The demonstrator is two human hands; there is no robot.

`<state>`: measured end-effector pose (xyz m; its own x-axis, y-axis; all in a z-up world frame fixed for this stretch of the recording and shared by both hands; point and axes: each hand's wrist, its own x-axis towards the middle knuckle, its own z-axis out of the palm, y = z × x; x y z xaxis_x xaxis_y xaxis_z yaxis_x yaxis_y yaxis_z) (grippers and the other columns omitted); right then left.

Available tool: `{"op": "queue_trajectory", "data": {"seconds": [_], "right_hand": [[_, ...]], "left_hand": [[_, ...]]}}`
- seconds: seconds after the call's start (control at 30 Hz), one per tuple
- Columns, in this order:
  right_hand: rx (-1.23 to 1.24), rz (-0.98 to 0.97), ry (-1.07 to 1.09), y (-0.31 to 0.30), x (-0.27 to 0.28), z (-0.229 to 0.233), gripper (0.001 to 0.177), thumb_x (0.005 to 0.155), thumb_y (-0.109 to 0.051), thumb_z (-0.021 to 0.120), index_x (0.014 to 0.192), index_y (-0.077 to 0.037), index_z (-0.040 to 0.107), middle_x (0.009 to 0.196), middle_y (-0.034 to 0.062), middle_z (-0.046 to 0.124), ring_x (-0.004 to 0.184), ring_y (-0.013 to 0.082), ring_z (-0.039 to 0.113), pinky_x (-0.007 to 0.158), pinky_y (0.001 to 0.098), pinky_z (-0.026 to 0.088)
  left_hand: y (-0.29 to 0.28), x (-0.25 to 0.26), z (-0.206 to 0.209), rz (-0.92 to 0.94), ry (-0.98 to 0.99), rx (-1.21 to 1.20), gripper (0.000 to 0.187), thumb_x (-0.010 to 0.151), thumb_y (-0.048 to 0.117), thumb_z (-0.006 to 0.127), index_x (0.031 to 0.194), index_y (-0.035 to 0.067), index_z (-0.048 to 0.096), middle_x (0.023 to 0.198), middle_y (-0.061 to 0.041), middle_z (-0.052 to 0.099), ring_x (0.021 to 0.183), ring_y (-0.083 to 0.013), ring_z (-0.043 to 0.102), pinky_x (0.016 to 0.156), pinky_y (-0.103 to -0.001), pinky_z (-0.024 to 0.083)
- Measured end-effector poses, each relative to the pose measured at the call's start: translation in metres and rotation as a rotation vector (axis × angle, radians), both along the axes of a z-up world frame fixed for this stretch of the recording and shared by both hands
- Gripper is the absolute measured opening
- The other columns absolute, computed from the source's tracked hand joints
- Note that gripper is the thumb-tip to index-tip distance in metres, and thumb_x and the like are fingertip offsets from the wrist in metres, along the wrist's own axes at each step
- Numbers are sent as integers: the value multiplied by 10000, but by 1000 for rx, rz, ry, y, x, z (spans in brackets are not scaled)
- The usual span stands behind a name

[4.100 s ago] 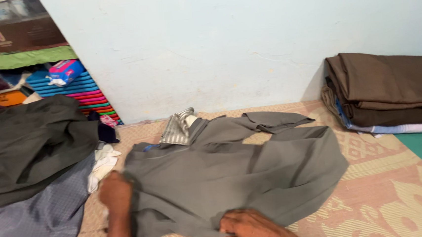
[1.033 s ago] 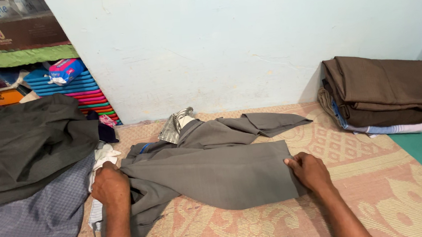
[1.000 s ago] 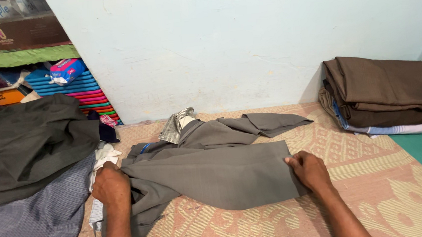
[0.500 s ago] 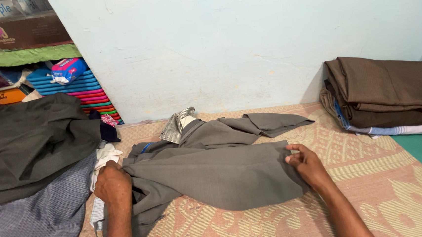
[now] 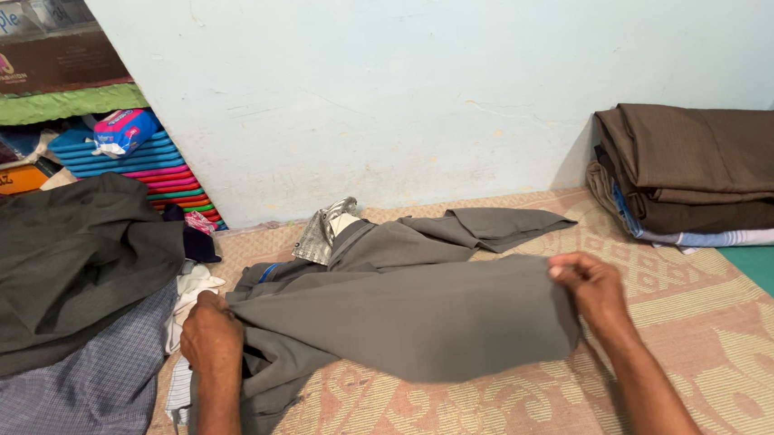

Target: The person folds a pair of grey trousers by hand on a patterned bedspread, smoothing the fabric and aligning the legs.

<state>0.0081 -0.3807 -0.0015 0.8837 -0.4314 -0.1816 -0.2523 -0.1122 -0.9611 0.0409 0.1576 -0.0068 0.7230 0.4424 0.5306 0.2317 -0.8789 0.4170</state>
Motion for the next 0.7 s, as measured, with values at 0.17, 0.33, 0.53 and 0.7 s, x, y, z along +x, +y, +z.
{"op": "queue_trajectory", "data": {"seconds": [0.17, 0.33, 0.53, 0.7], "right_hand": [[-352, -18, -495, -29, -8, 18, 279, 943, -160, 682, 1217, -167, 736, 1180, 92, 747, 1067, 289, 713, 926, 445, 586], [-599, 269, -199, -26, -18, 18, 361, 838, -147, 762, 1197, -176, 736, 1052, 73, 685, 1054, 245, 646, 961, 434, 525], [-953, -475, -904, -50, -27, 18, 90, 1082, -54, 749, 1012, -61, 692, 1139, 130, 526, 1118, 281, 514, 1024, 419, 444], [-386, -687, -1101, -100, -24, -6, 272, 948, 155, 522, 1136, -34, 578, 1293, 73, 539, 1175, 199, 524, 1053, 331, 451]], "left_hand": [[-30, -14, 23, -155, -134, 37, 247, 810, 16, 718, 1049, 70, 694, 1013, -161, 706, 956, -393, 687, 798, -499, 526], [-37, -26, 42, -232, -227, -3, 211, 823, -20, 714, 1014, 70, 726, 979, -161, 670, 910, -388, 666, 791, -485, 524], [-28, -32, 48, -356, -314, -219, 302, 842, -71, 643, 1095, 66, 736, 936, -132, 632, 778, -267, 632, 723, -390, 501], [-32, -39, 44, -1448, 781, -775, 157, 844, 55, 831, 941, -58, 784, 810, -11, 707, 762, -102, 621, 714, -274, 518]]}}
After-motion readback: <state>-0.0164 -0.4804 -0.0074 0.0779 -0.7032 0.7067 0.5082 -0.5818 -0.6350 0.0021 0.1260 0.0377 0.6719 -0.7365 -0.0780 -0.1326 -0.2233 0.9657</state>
